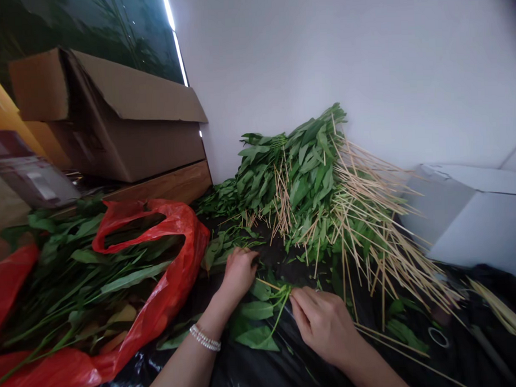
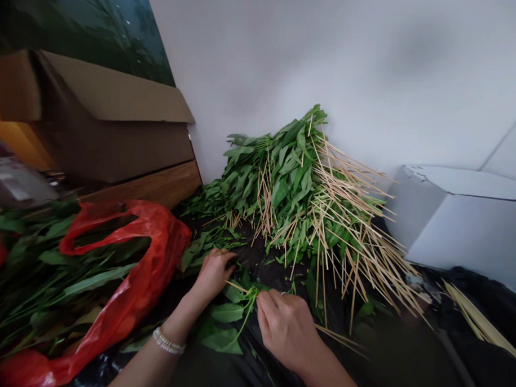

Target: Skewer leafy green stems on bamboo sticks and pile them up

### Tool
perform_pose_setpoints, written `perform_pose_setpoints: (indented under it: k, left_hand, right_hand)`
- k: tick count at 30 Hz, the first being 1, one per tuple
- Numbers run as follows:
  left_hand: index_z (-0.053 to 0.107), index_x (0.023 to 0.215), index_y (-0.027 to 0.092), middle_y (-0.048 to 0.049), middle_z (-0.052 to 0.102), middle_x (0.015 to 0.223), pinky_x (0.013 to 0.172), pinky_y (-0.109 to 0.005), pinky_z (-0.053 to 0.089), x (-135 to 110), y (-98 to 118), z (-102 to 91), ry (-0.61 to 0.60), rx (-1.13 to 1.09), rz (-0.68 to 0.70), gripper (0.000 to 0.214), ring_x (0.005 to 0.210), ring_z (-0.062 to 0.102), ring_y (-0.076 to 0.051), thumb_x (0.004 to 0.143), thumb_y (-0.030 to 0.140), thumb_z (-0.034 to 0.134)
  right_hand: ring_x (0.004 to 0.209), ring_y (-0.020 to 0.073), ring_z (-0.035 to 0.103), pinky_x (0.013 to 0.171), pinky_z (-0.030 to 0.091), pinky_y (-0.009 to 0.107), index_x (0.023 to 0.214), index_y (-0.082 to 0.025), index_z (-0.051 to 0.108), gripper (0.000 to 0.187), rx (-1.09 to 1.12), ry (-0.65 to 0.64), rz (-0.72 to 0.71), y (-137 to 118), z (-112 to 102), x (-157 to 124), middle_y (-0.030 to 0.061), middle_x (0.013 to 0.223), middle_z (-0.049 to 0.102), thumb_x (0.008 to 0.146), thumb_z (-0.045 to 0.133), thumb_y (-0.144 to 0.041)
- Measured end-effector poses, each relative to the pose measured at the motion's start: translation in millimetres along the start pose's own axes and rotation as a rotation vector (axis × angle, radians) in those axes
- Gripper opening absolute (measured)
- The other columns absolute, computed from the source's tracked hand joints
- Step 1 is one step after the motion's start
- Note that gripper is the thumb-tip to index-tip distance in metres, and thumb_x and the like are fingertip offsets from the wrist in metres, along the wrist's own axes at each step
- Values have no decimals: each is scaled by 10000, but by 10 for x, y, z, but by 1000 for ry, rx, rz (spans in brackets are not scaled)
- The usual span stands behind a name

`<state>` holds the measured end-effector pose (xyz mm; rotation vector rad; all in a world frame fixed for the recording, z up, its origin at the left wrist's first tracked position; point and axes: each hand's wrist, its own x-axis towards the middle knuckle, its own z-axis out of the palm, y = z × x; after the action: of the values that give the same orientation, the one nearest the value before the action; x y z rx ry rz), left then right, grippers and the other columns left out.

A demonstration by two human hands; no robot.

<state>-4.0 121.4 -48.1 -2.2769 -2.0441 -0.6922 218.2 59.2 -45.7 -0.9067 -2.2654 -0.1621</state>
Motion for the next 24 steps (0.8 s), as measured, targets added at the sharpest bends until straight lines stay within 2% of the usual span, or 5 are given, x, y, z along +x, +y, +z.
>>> perform_pose_setpoints:
  k: [4, 9, 13, 18, 24]
  left_hand:
    - [685, 1047, 213, -84, 661, 984, 846, -367, 426, 8, 1, 0, 38, -18, -24, 343, 971, 546, -261, 721, 117, 636]
    - [716, 960, 220, -69, 668, 930, 833, -353, 436, 30, 41, -31, 120, -126, 24, 189, 930, 563, -233, 822, 225, 587]
    - [648, 1122, 209, -75, 664, 990, 849, -345, 436, 44, 123, -106, 238, -252, 69, 281, 961, 570, -220, 878, 224, 509]
    - [522, 1248, 238, -8, 708, 860, 782, -278, 456, 4, 230, -165, 84, -538, 78, 388, 807, 637, -167, 860, 223, 541]
    - [584, 869, 172, 5, 695, 710, 670, -242, 468, 15, 235, -139, 64, -830, -31, 188, 682, 649, -154, 762, 302, 669]
  right_hand:
    - [551, 118, 478, 580, 268, 273, 770, -205, 528, 204, -4, -4, 0, -4, -9, 12, -25, 639, 512, 904, 392, -131]
    - [544, 116, 475, 575, 267, 269, 763, -202, 525, 211, -11, 0, -5, 0, -12, 21, -25, 631, 509, 906, 386, -130]
    - [543, 116, 475, 576, 270, 265, 759, -202, 525, 224, -18, -1, -6, 3, -2, 13, -24, 624, 507, 910, 376, -133]
    - [539, 115, 478, 574, 275, 262, 757, -201, 530, 233, -20, 1, -5, 4, 2, 12, -24, 624, 513, 913, 369, -138]
    - [534, 106, 492, 570, 295, 251, 743, -195, 536, 247, -25, 20, 8, 6, -27, 28, -23, 613, 515, 913, 365, -138]
